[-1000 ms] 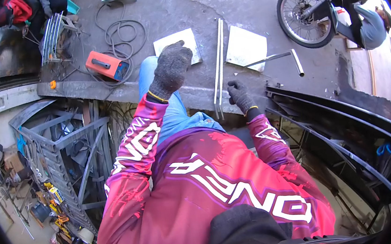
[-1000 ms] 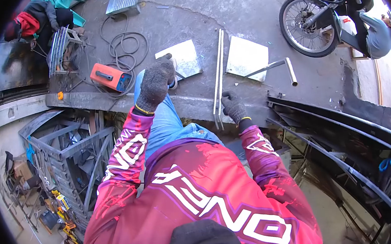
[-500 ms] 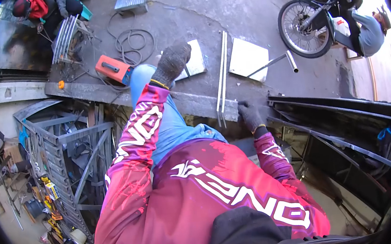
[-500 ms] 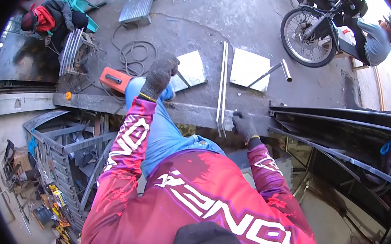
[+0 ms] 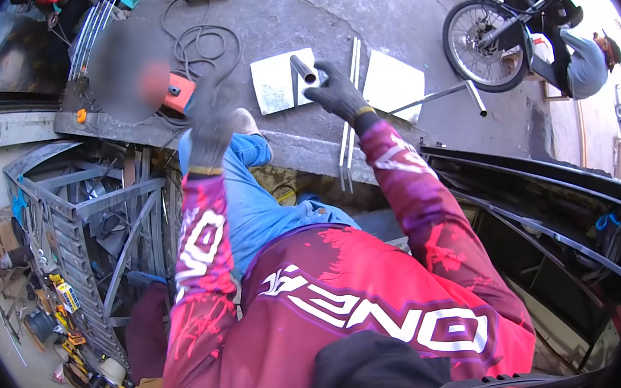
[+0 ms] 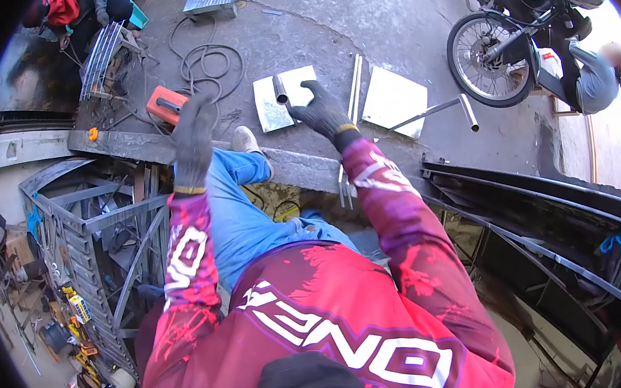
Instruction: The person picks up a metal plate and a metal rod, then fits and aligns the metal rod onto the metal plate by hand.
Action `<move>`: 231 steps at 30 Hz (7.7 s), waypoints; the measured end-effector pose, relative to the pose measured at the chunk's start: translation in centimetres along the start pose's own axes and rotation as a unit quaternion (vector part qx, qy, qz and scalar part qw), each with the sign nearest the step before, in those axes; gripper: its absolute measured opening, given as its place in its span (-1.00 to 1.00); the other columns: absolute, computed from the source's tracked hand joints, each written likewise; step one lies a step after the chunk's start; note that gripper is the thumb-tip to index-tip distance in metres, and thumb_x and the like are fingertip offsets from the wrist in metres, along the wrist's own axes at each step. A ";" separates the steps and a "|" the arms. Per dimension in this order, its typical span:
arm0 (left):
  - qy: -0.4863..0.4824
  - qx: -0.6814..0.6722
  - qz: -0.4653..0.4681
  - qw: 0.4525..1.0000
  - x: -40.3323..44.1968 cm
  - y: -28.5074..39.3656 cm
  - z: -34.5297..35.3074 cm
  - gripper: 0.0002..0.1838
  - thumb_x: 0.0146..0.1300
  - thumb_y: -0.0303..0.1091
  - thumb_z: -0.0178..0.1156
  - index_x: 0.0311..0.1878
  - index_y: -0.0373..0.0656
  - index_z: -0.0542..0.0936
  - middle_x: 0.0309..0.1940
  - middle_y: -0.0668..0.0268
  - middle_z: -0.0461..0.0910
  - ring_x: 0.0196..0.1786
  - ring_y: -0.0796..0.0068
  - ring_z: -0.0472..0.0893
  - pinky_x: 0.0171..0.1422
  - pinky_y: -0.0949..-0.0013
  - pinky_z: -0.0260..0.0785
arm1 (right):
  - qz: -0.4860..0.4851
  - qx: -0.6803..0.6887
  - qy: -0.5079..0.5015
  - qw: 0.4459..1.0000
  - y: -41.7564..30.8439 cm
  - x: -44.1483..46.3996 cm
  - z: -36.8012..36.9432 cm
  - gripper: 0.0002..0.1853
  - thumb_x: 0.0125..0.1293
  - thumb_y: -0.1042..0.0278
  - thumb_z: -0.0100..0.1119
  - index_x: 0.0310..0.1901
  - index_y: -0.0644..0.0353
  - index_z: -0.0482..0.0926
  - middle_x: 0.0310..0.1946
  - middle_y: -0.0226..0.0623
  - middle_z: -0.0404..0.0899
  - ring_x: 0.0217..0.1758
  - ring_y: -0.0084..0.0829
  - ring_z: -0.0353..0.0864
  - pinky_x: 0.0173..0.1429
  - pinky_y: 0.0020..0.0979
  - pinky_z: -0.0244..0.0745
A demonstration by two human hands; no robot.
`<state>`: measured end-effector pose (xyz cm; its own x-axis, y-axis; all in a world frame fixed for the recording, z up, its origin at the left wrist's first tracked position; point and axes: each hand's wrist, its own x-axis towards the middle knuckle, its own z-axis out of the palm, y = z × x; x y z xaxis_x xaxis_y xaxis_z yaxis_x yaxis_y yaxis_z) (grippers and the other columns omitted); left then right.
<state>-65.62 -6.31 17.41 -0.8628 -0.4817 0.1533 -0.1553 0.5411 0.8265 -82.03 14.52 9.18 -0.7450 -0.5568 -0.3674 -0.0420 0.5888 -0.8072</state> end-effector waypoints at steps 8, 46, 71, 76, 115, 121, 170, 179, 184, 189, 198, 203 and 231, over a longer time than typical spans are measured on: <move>0.102 0.296 -0.012 0.950 -10.5 -6.5 -4.7 -0.67 0.12 -0.27 0.19 -0.05 -0.19 0.49 -0.08 0.03 0.49 0.05 -0.01 0.44 0.18 0.05 0.26 | 0.047 0.063 -0.082 0.993 -3.8 6.8 4.1 -0.53 0.32 -0.01 0.08 -0.05 0.31 0.43 -0.28 -0.04 0.58 -0.46 -0.25 0.65 -0.38 -0.22 0.56; -0.255 0.107 -0.116 0.954 3.6 -8.3 1.1 -0.57 0.13 -0.19 0.18 0.06 -0.18 0.52 0.08 0.03 0.49 0.16 0.02 0.45 0.29 0.16 0.26 | -0.040 -0.044 0.166 0.984 -5.4 11.6 -7.5 -0.61 0.22 0.39 0.14 0.08 0.27 0.39 -0.45 -0.29 0.50 -0.53 -0.43 0.58 -0.43 -0.42 0.54; -0.218 -0.002 -0.475 0.853 -1.2 9.1 -11.6 -0.75 0.19 -0.22 0.12 -0.30 -0.25 0.57 -0.50 0.31 0.53 -0.44 0.49 0.45 -0.32 0.38 0.31 | 0.253 0.272 0.003 0.928 -11.7 8.5 -11.7 -0.77 0.25 0.16 0.11 -0.24 0.16 0.52 -0.51 -0.35 0.53 -0.48 -0.39 0.56 -0.43 -0.28 0.49; -0.206 -0.016 -0.554 0.807 -4.5 7.2 -13.5 -0.71 0.26 -0.18 0.10 -0.18 -0.23 0.58 -0.41 0.21 0.58 -0.37 0.46 0.56 -0.21 0.35 0.42 | 0.037 -0.381 -0.139 0.914 -11.3 14.2 -7.4 -0.68 -0.01 0.31 0.32 -0.19 0.22 0.57 -0.30 -0.13 0.64 -0.25 -0.21 0.68 -0.21 -0.25 0.58; -0.203 -0.033 -0.546 0.812 -0.5 7.4 -12.0 -0.75 0.28 -0.20 0.12 -0.27 -0.22 0.56 -0.42 0.32 0.53 -0.42 0.53 0.50 -0.32 0.44 0.37 | -0.015 -0.228 -0.096 0.969 -5.5 8.5 -4.4 -0.77 0.17 0.24 0.09 -0.41 0.27 0.55 -0.63 -0.08 0.50 -0.64 -0.24 0.57 -0.56 -0.20 0.43; -0.258 0.027 -0.514 0.818 -0.9 7.2 -11.6 -0.77 0.22 -0.26 0.03 -0.38 -0.22 0.55 -0.53 0.28 0.50 -0.41 0.44 0.46 -0.28 0.33 0.32 | 0.376 0.224 0.022 0.899 -11.1 3.0 -5.1 -0.79 0.26 0.17 0.06 -0.25 0.14 0.46 -0.67 -0.31 0.38 -0.71 -0.39 0.43 -0.69 -0.30 0.27; -0.289 0.062 -0.434 0.851 0.4 6.6 -11.1 -0.69 0.26 -0.16 0.07 -0.19 -0.24 0.59 -0.40 0.22 0.61 -0.35 0.44 0.60 -0.21 0.35 0.43 | 0.103 -0.145 0.015 0.984 -5.4 2.5 -5.5 -0.87 0.30 0.37 -0.02 -0.37 0.07 0.54 -0.61 -0.32 0.53 -0.64 -0.41 0.55 -0.66 -0.31 0.36; -0.290 0.066 -0.468 0.832 1.3 8.0 -11.2 -0.68 0.27 -0.15 0.07 -0.18 -0.23 0.59 -0.42 0.22 0.60 -0.38 0.41 0.58 -0.24 0.34 0.41 | 0.380 0.255 0.001 0.889 -12.6 3.5 -10.1 -0.74 0.34 0.20 0.05 -0.35 0.25 0.51 -0.64 -0.30 0.46 -0.72 -0.40 0.44 -0.66 -0.34 0.34; -0.281 0.053 -0.403 0.870 -0.5 5.8 -11.2 -0.66 0.25 -0.11 0.05 -0.22 -0.23 0.58 -0.47 0.23 0.57 -0.40 0.42 0.56 -0.25 0.33 0.39 | 0.359 0.272 0.011 0.892 -12.1 3.3 -9.7 -0.67 0.32 0.14 0.06 -0.35 0.29 0.53 -0.68 -0.25 0.45 -0.73 -0.39 0.44 -0.66 -0.30 0.34; -0.277 0.057 -0.428 0.858 0.0 6.4 -11.4 -0.67 0.23 -0.12 0.10 -0.22 -0.23 0.59 -0.45 0.24 0.57 -0.41 0.44 0.56 -0.26 0.35 0.40 | 0.174 0.052 -0.146 0.973 -5.2 5.7 -7.5 -0.62 0.28 0.14 0.10 -0.43 0.39 0.54 -0.69 -0.19 0.49 -0.71 -0.35 0.50 -0.64 -0.26 0.40; -0.253 0.041 -0.487 0.835 0.0 7.4 -11.4 -0.62 0.21 -0.04 0.13 -0.18 -0.21 0.59 -0.41 0.24 0.59 -0.38 0.44 0.58 -0.25 0.36 0.41 | 0.209 -0.002 -0.005 0.978 -8.9 2.5 -8.0 -0.68 0.21 0.19 0.10 -0.24 0.34 0.58 -0.44 0.09 0.60 -0.35 -0.04 0.63 -0.27 -0.14 0.49; -0.318 0.103 -0.404 0.851 0.7 7.5 -10.3 -0.59 0.22 -0.03 0.07 -0.18 -0.24 0.57 -0.39 0.22 0.58 -0.31 0.39 0.58 -0.16 0.36 0.39 | 0.189 -0.012 0.082 0.979 -5.1 0.8 -1.7 -0.66 0.19 0.27 0.10 -0.03 0.23 0.52 -0.15 0.13 0.58 -0.08 -0.02 0.60 -0.12 -0.22 0.47; -0.423 0.239 -0.335 0.807 13.9 7.5 3.7 -0.58 0.26 -0.13 -0.05 0.10 -0.11 0.53 -0.05 -0.14 0.56 0.02 -0.13 0.57 0.08 0.02 0.42 | 0.493 0.145 0.077 0.854 -2.4 -26.2 -13.0 -0.76 0.19 0.26 0.08 -0.18 0.18 0.57 -0.47 -0.26 0.54 -0.61 -0.40 0.52 -0.56 -0.36 0.45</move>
<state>-80.54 -6.39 23.76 -0.4963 -0.2421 -0.8337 -0.7164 0.6566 0.2358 -71.05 35.28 26.74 -0.4028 0.2230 -0.8877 0.8069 0.5444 -0.2293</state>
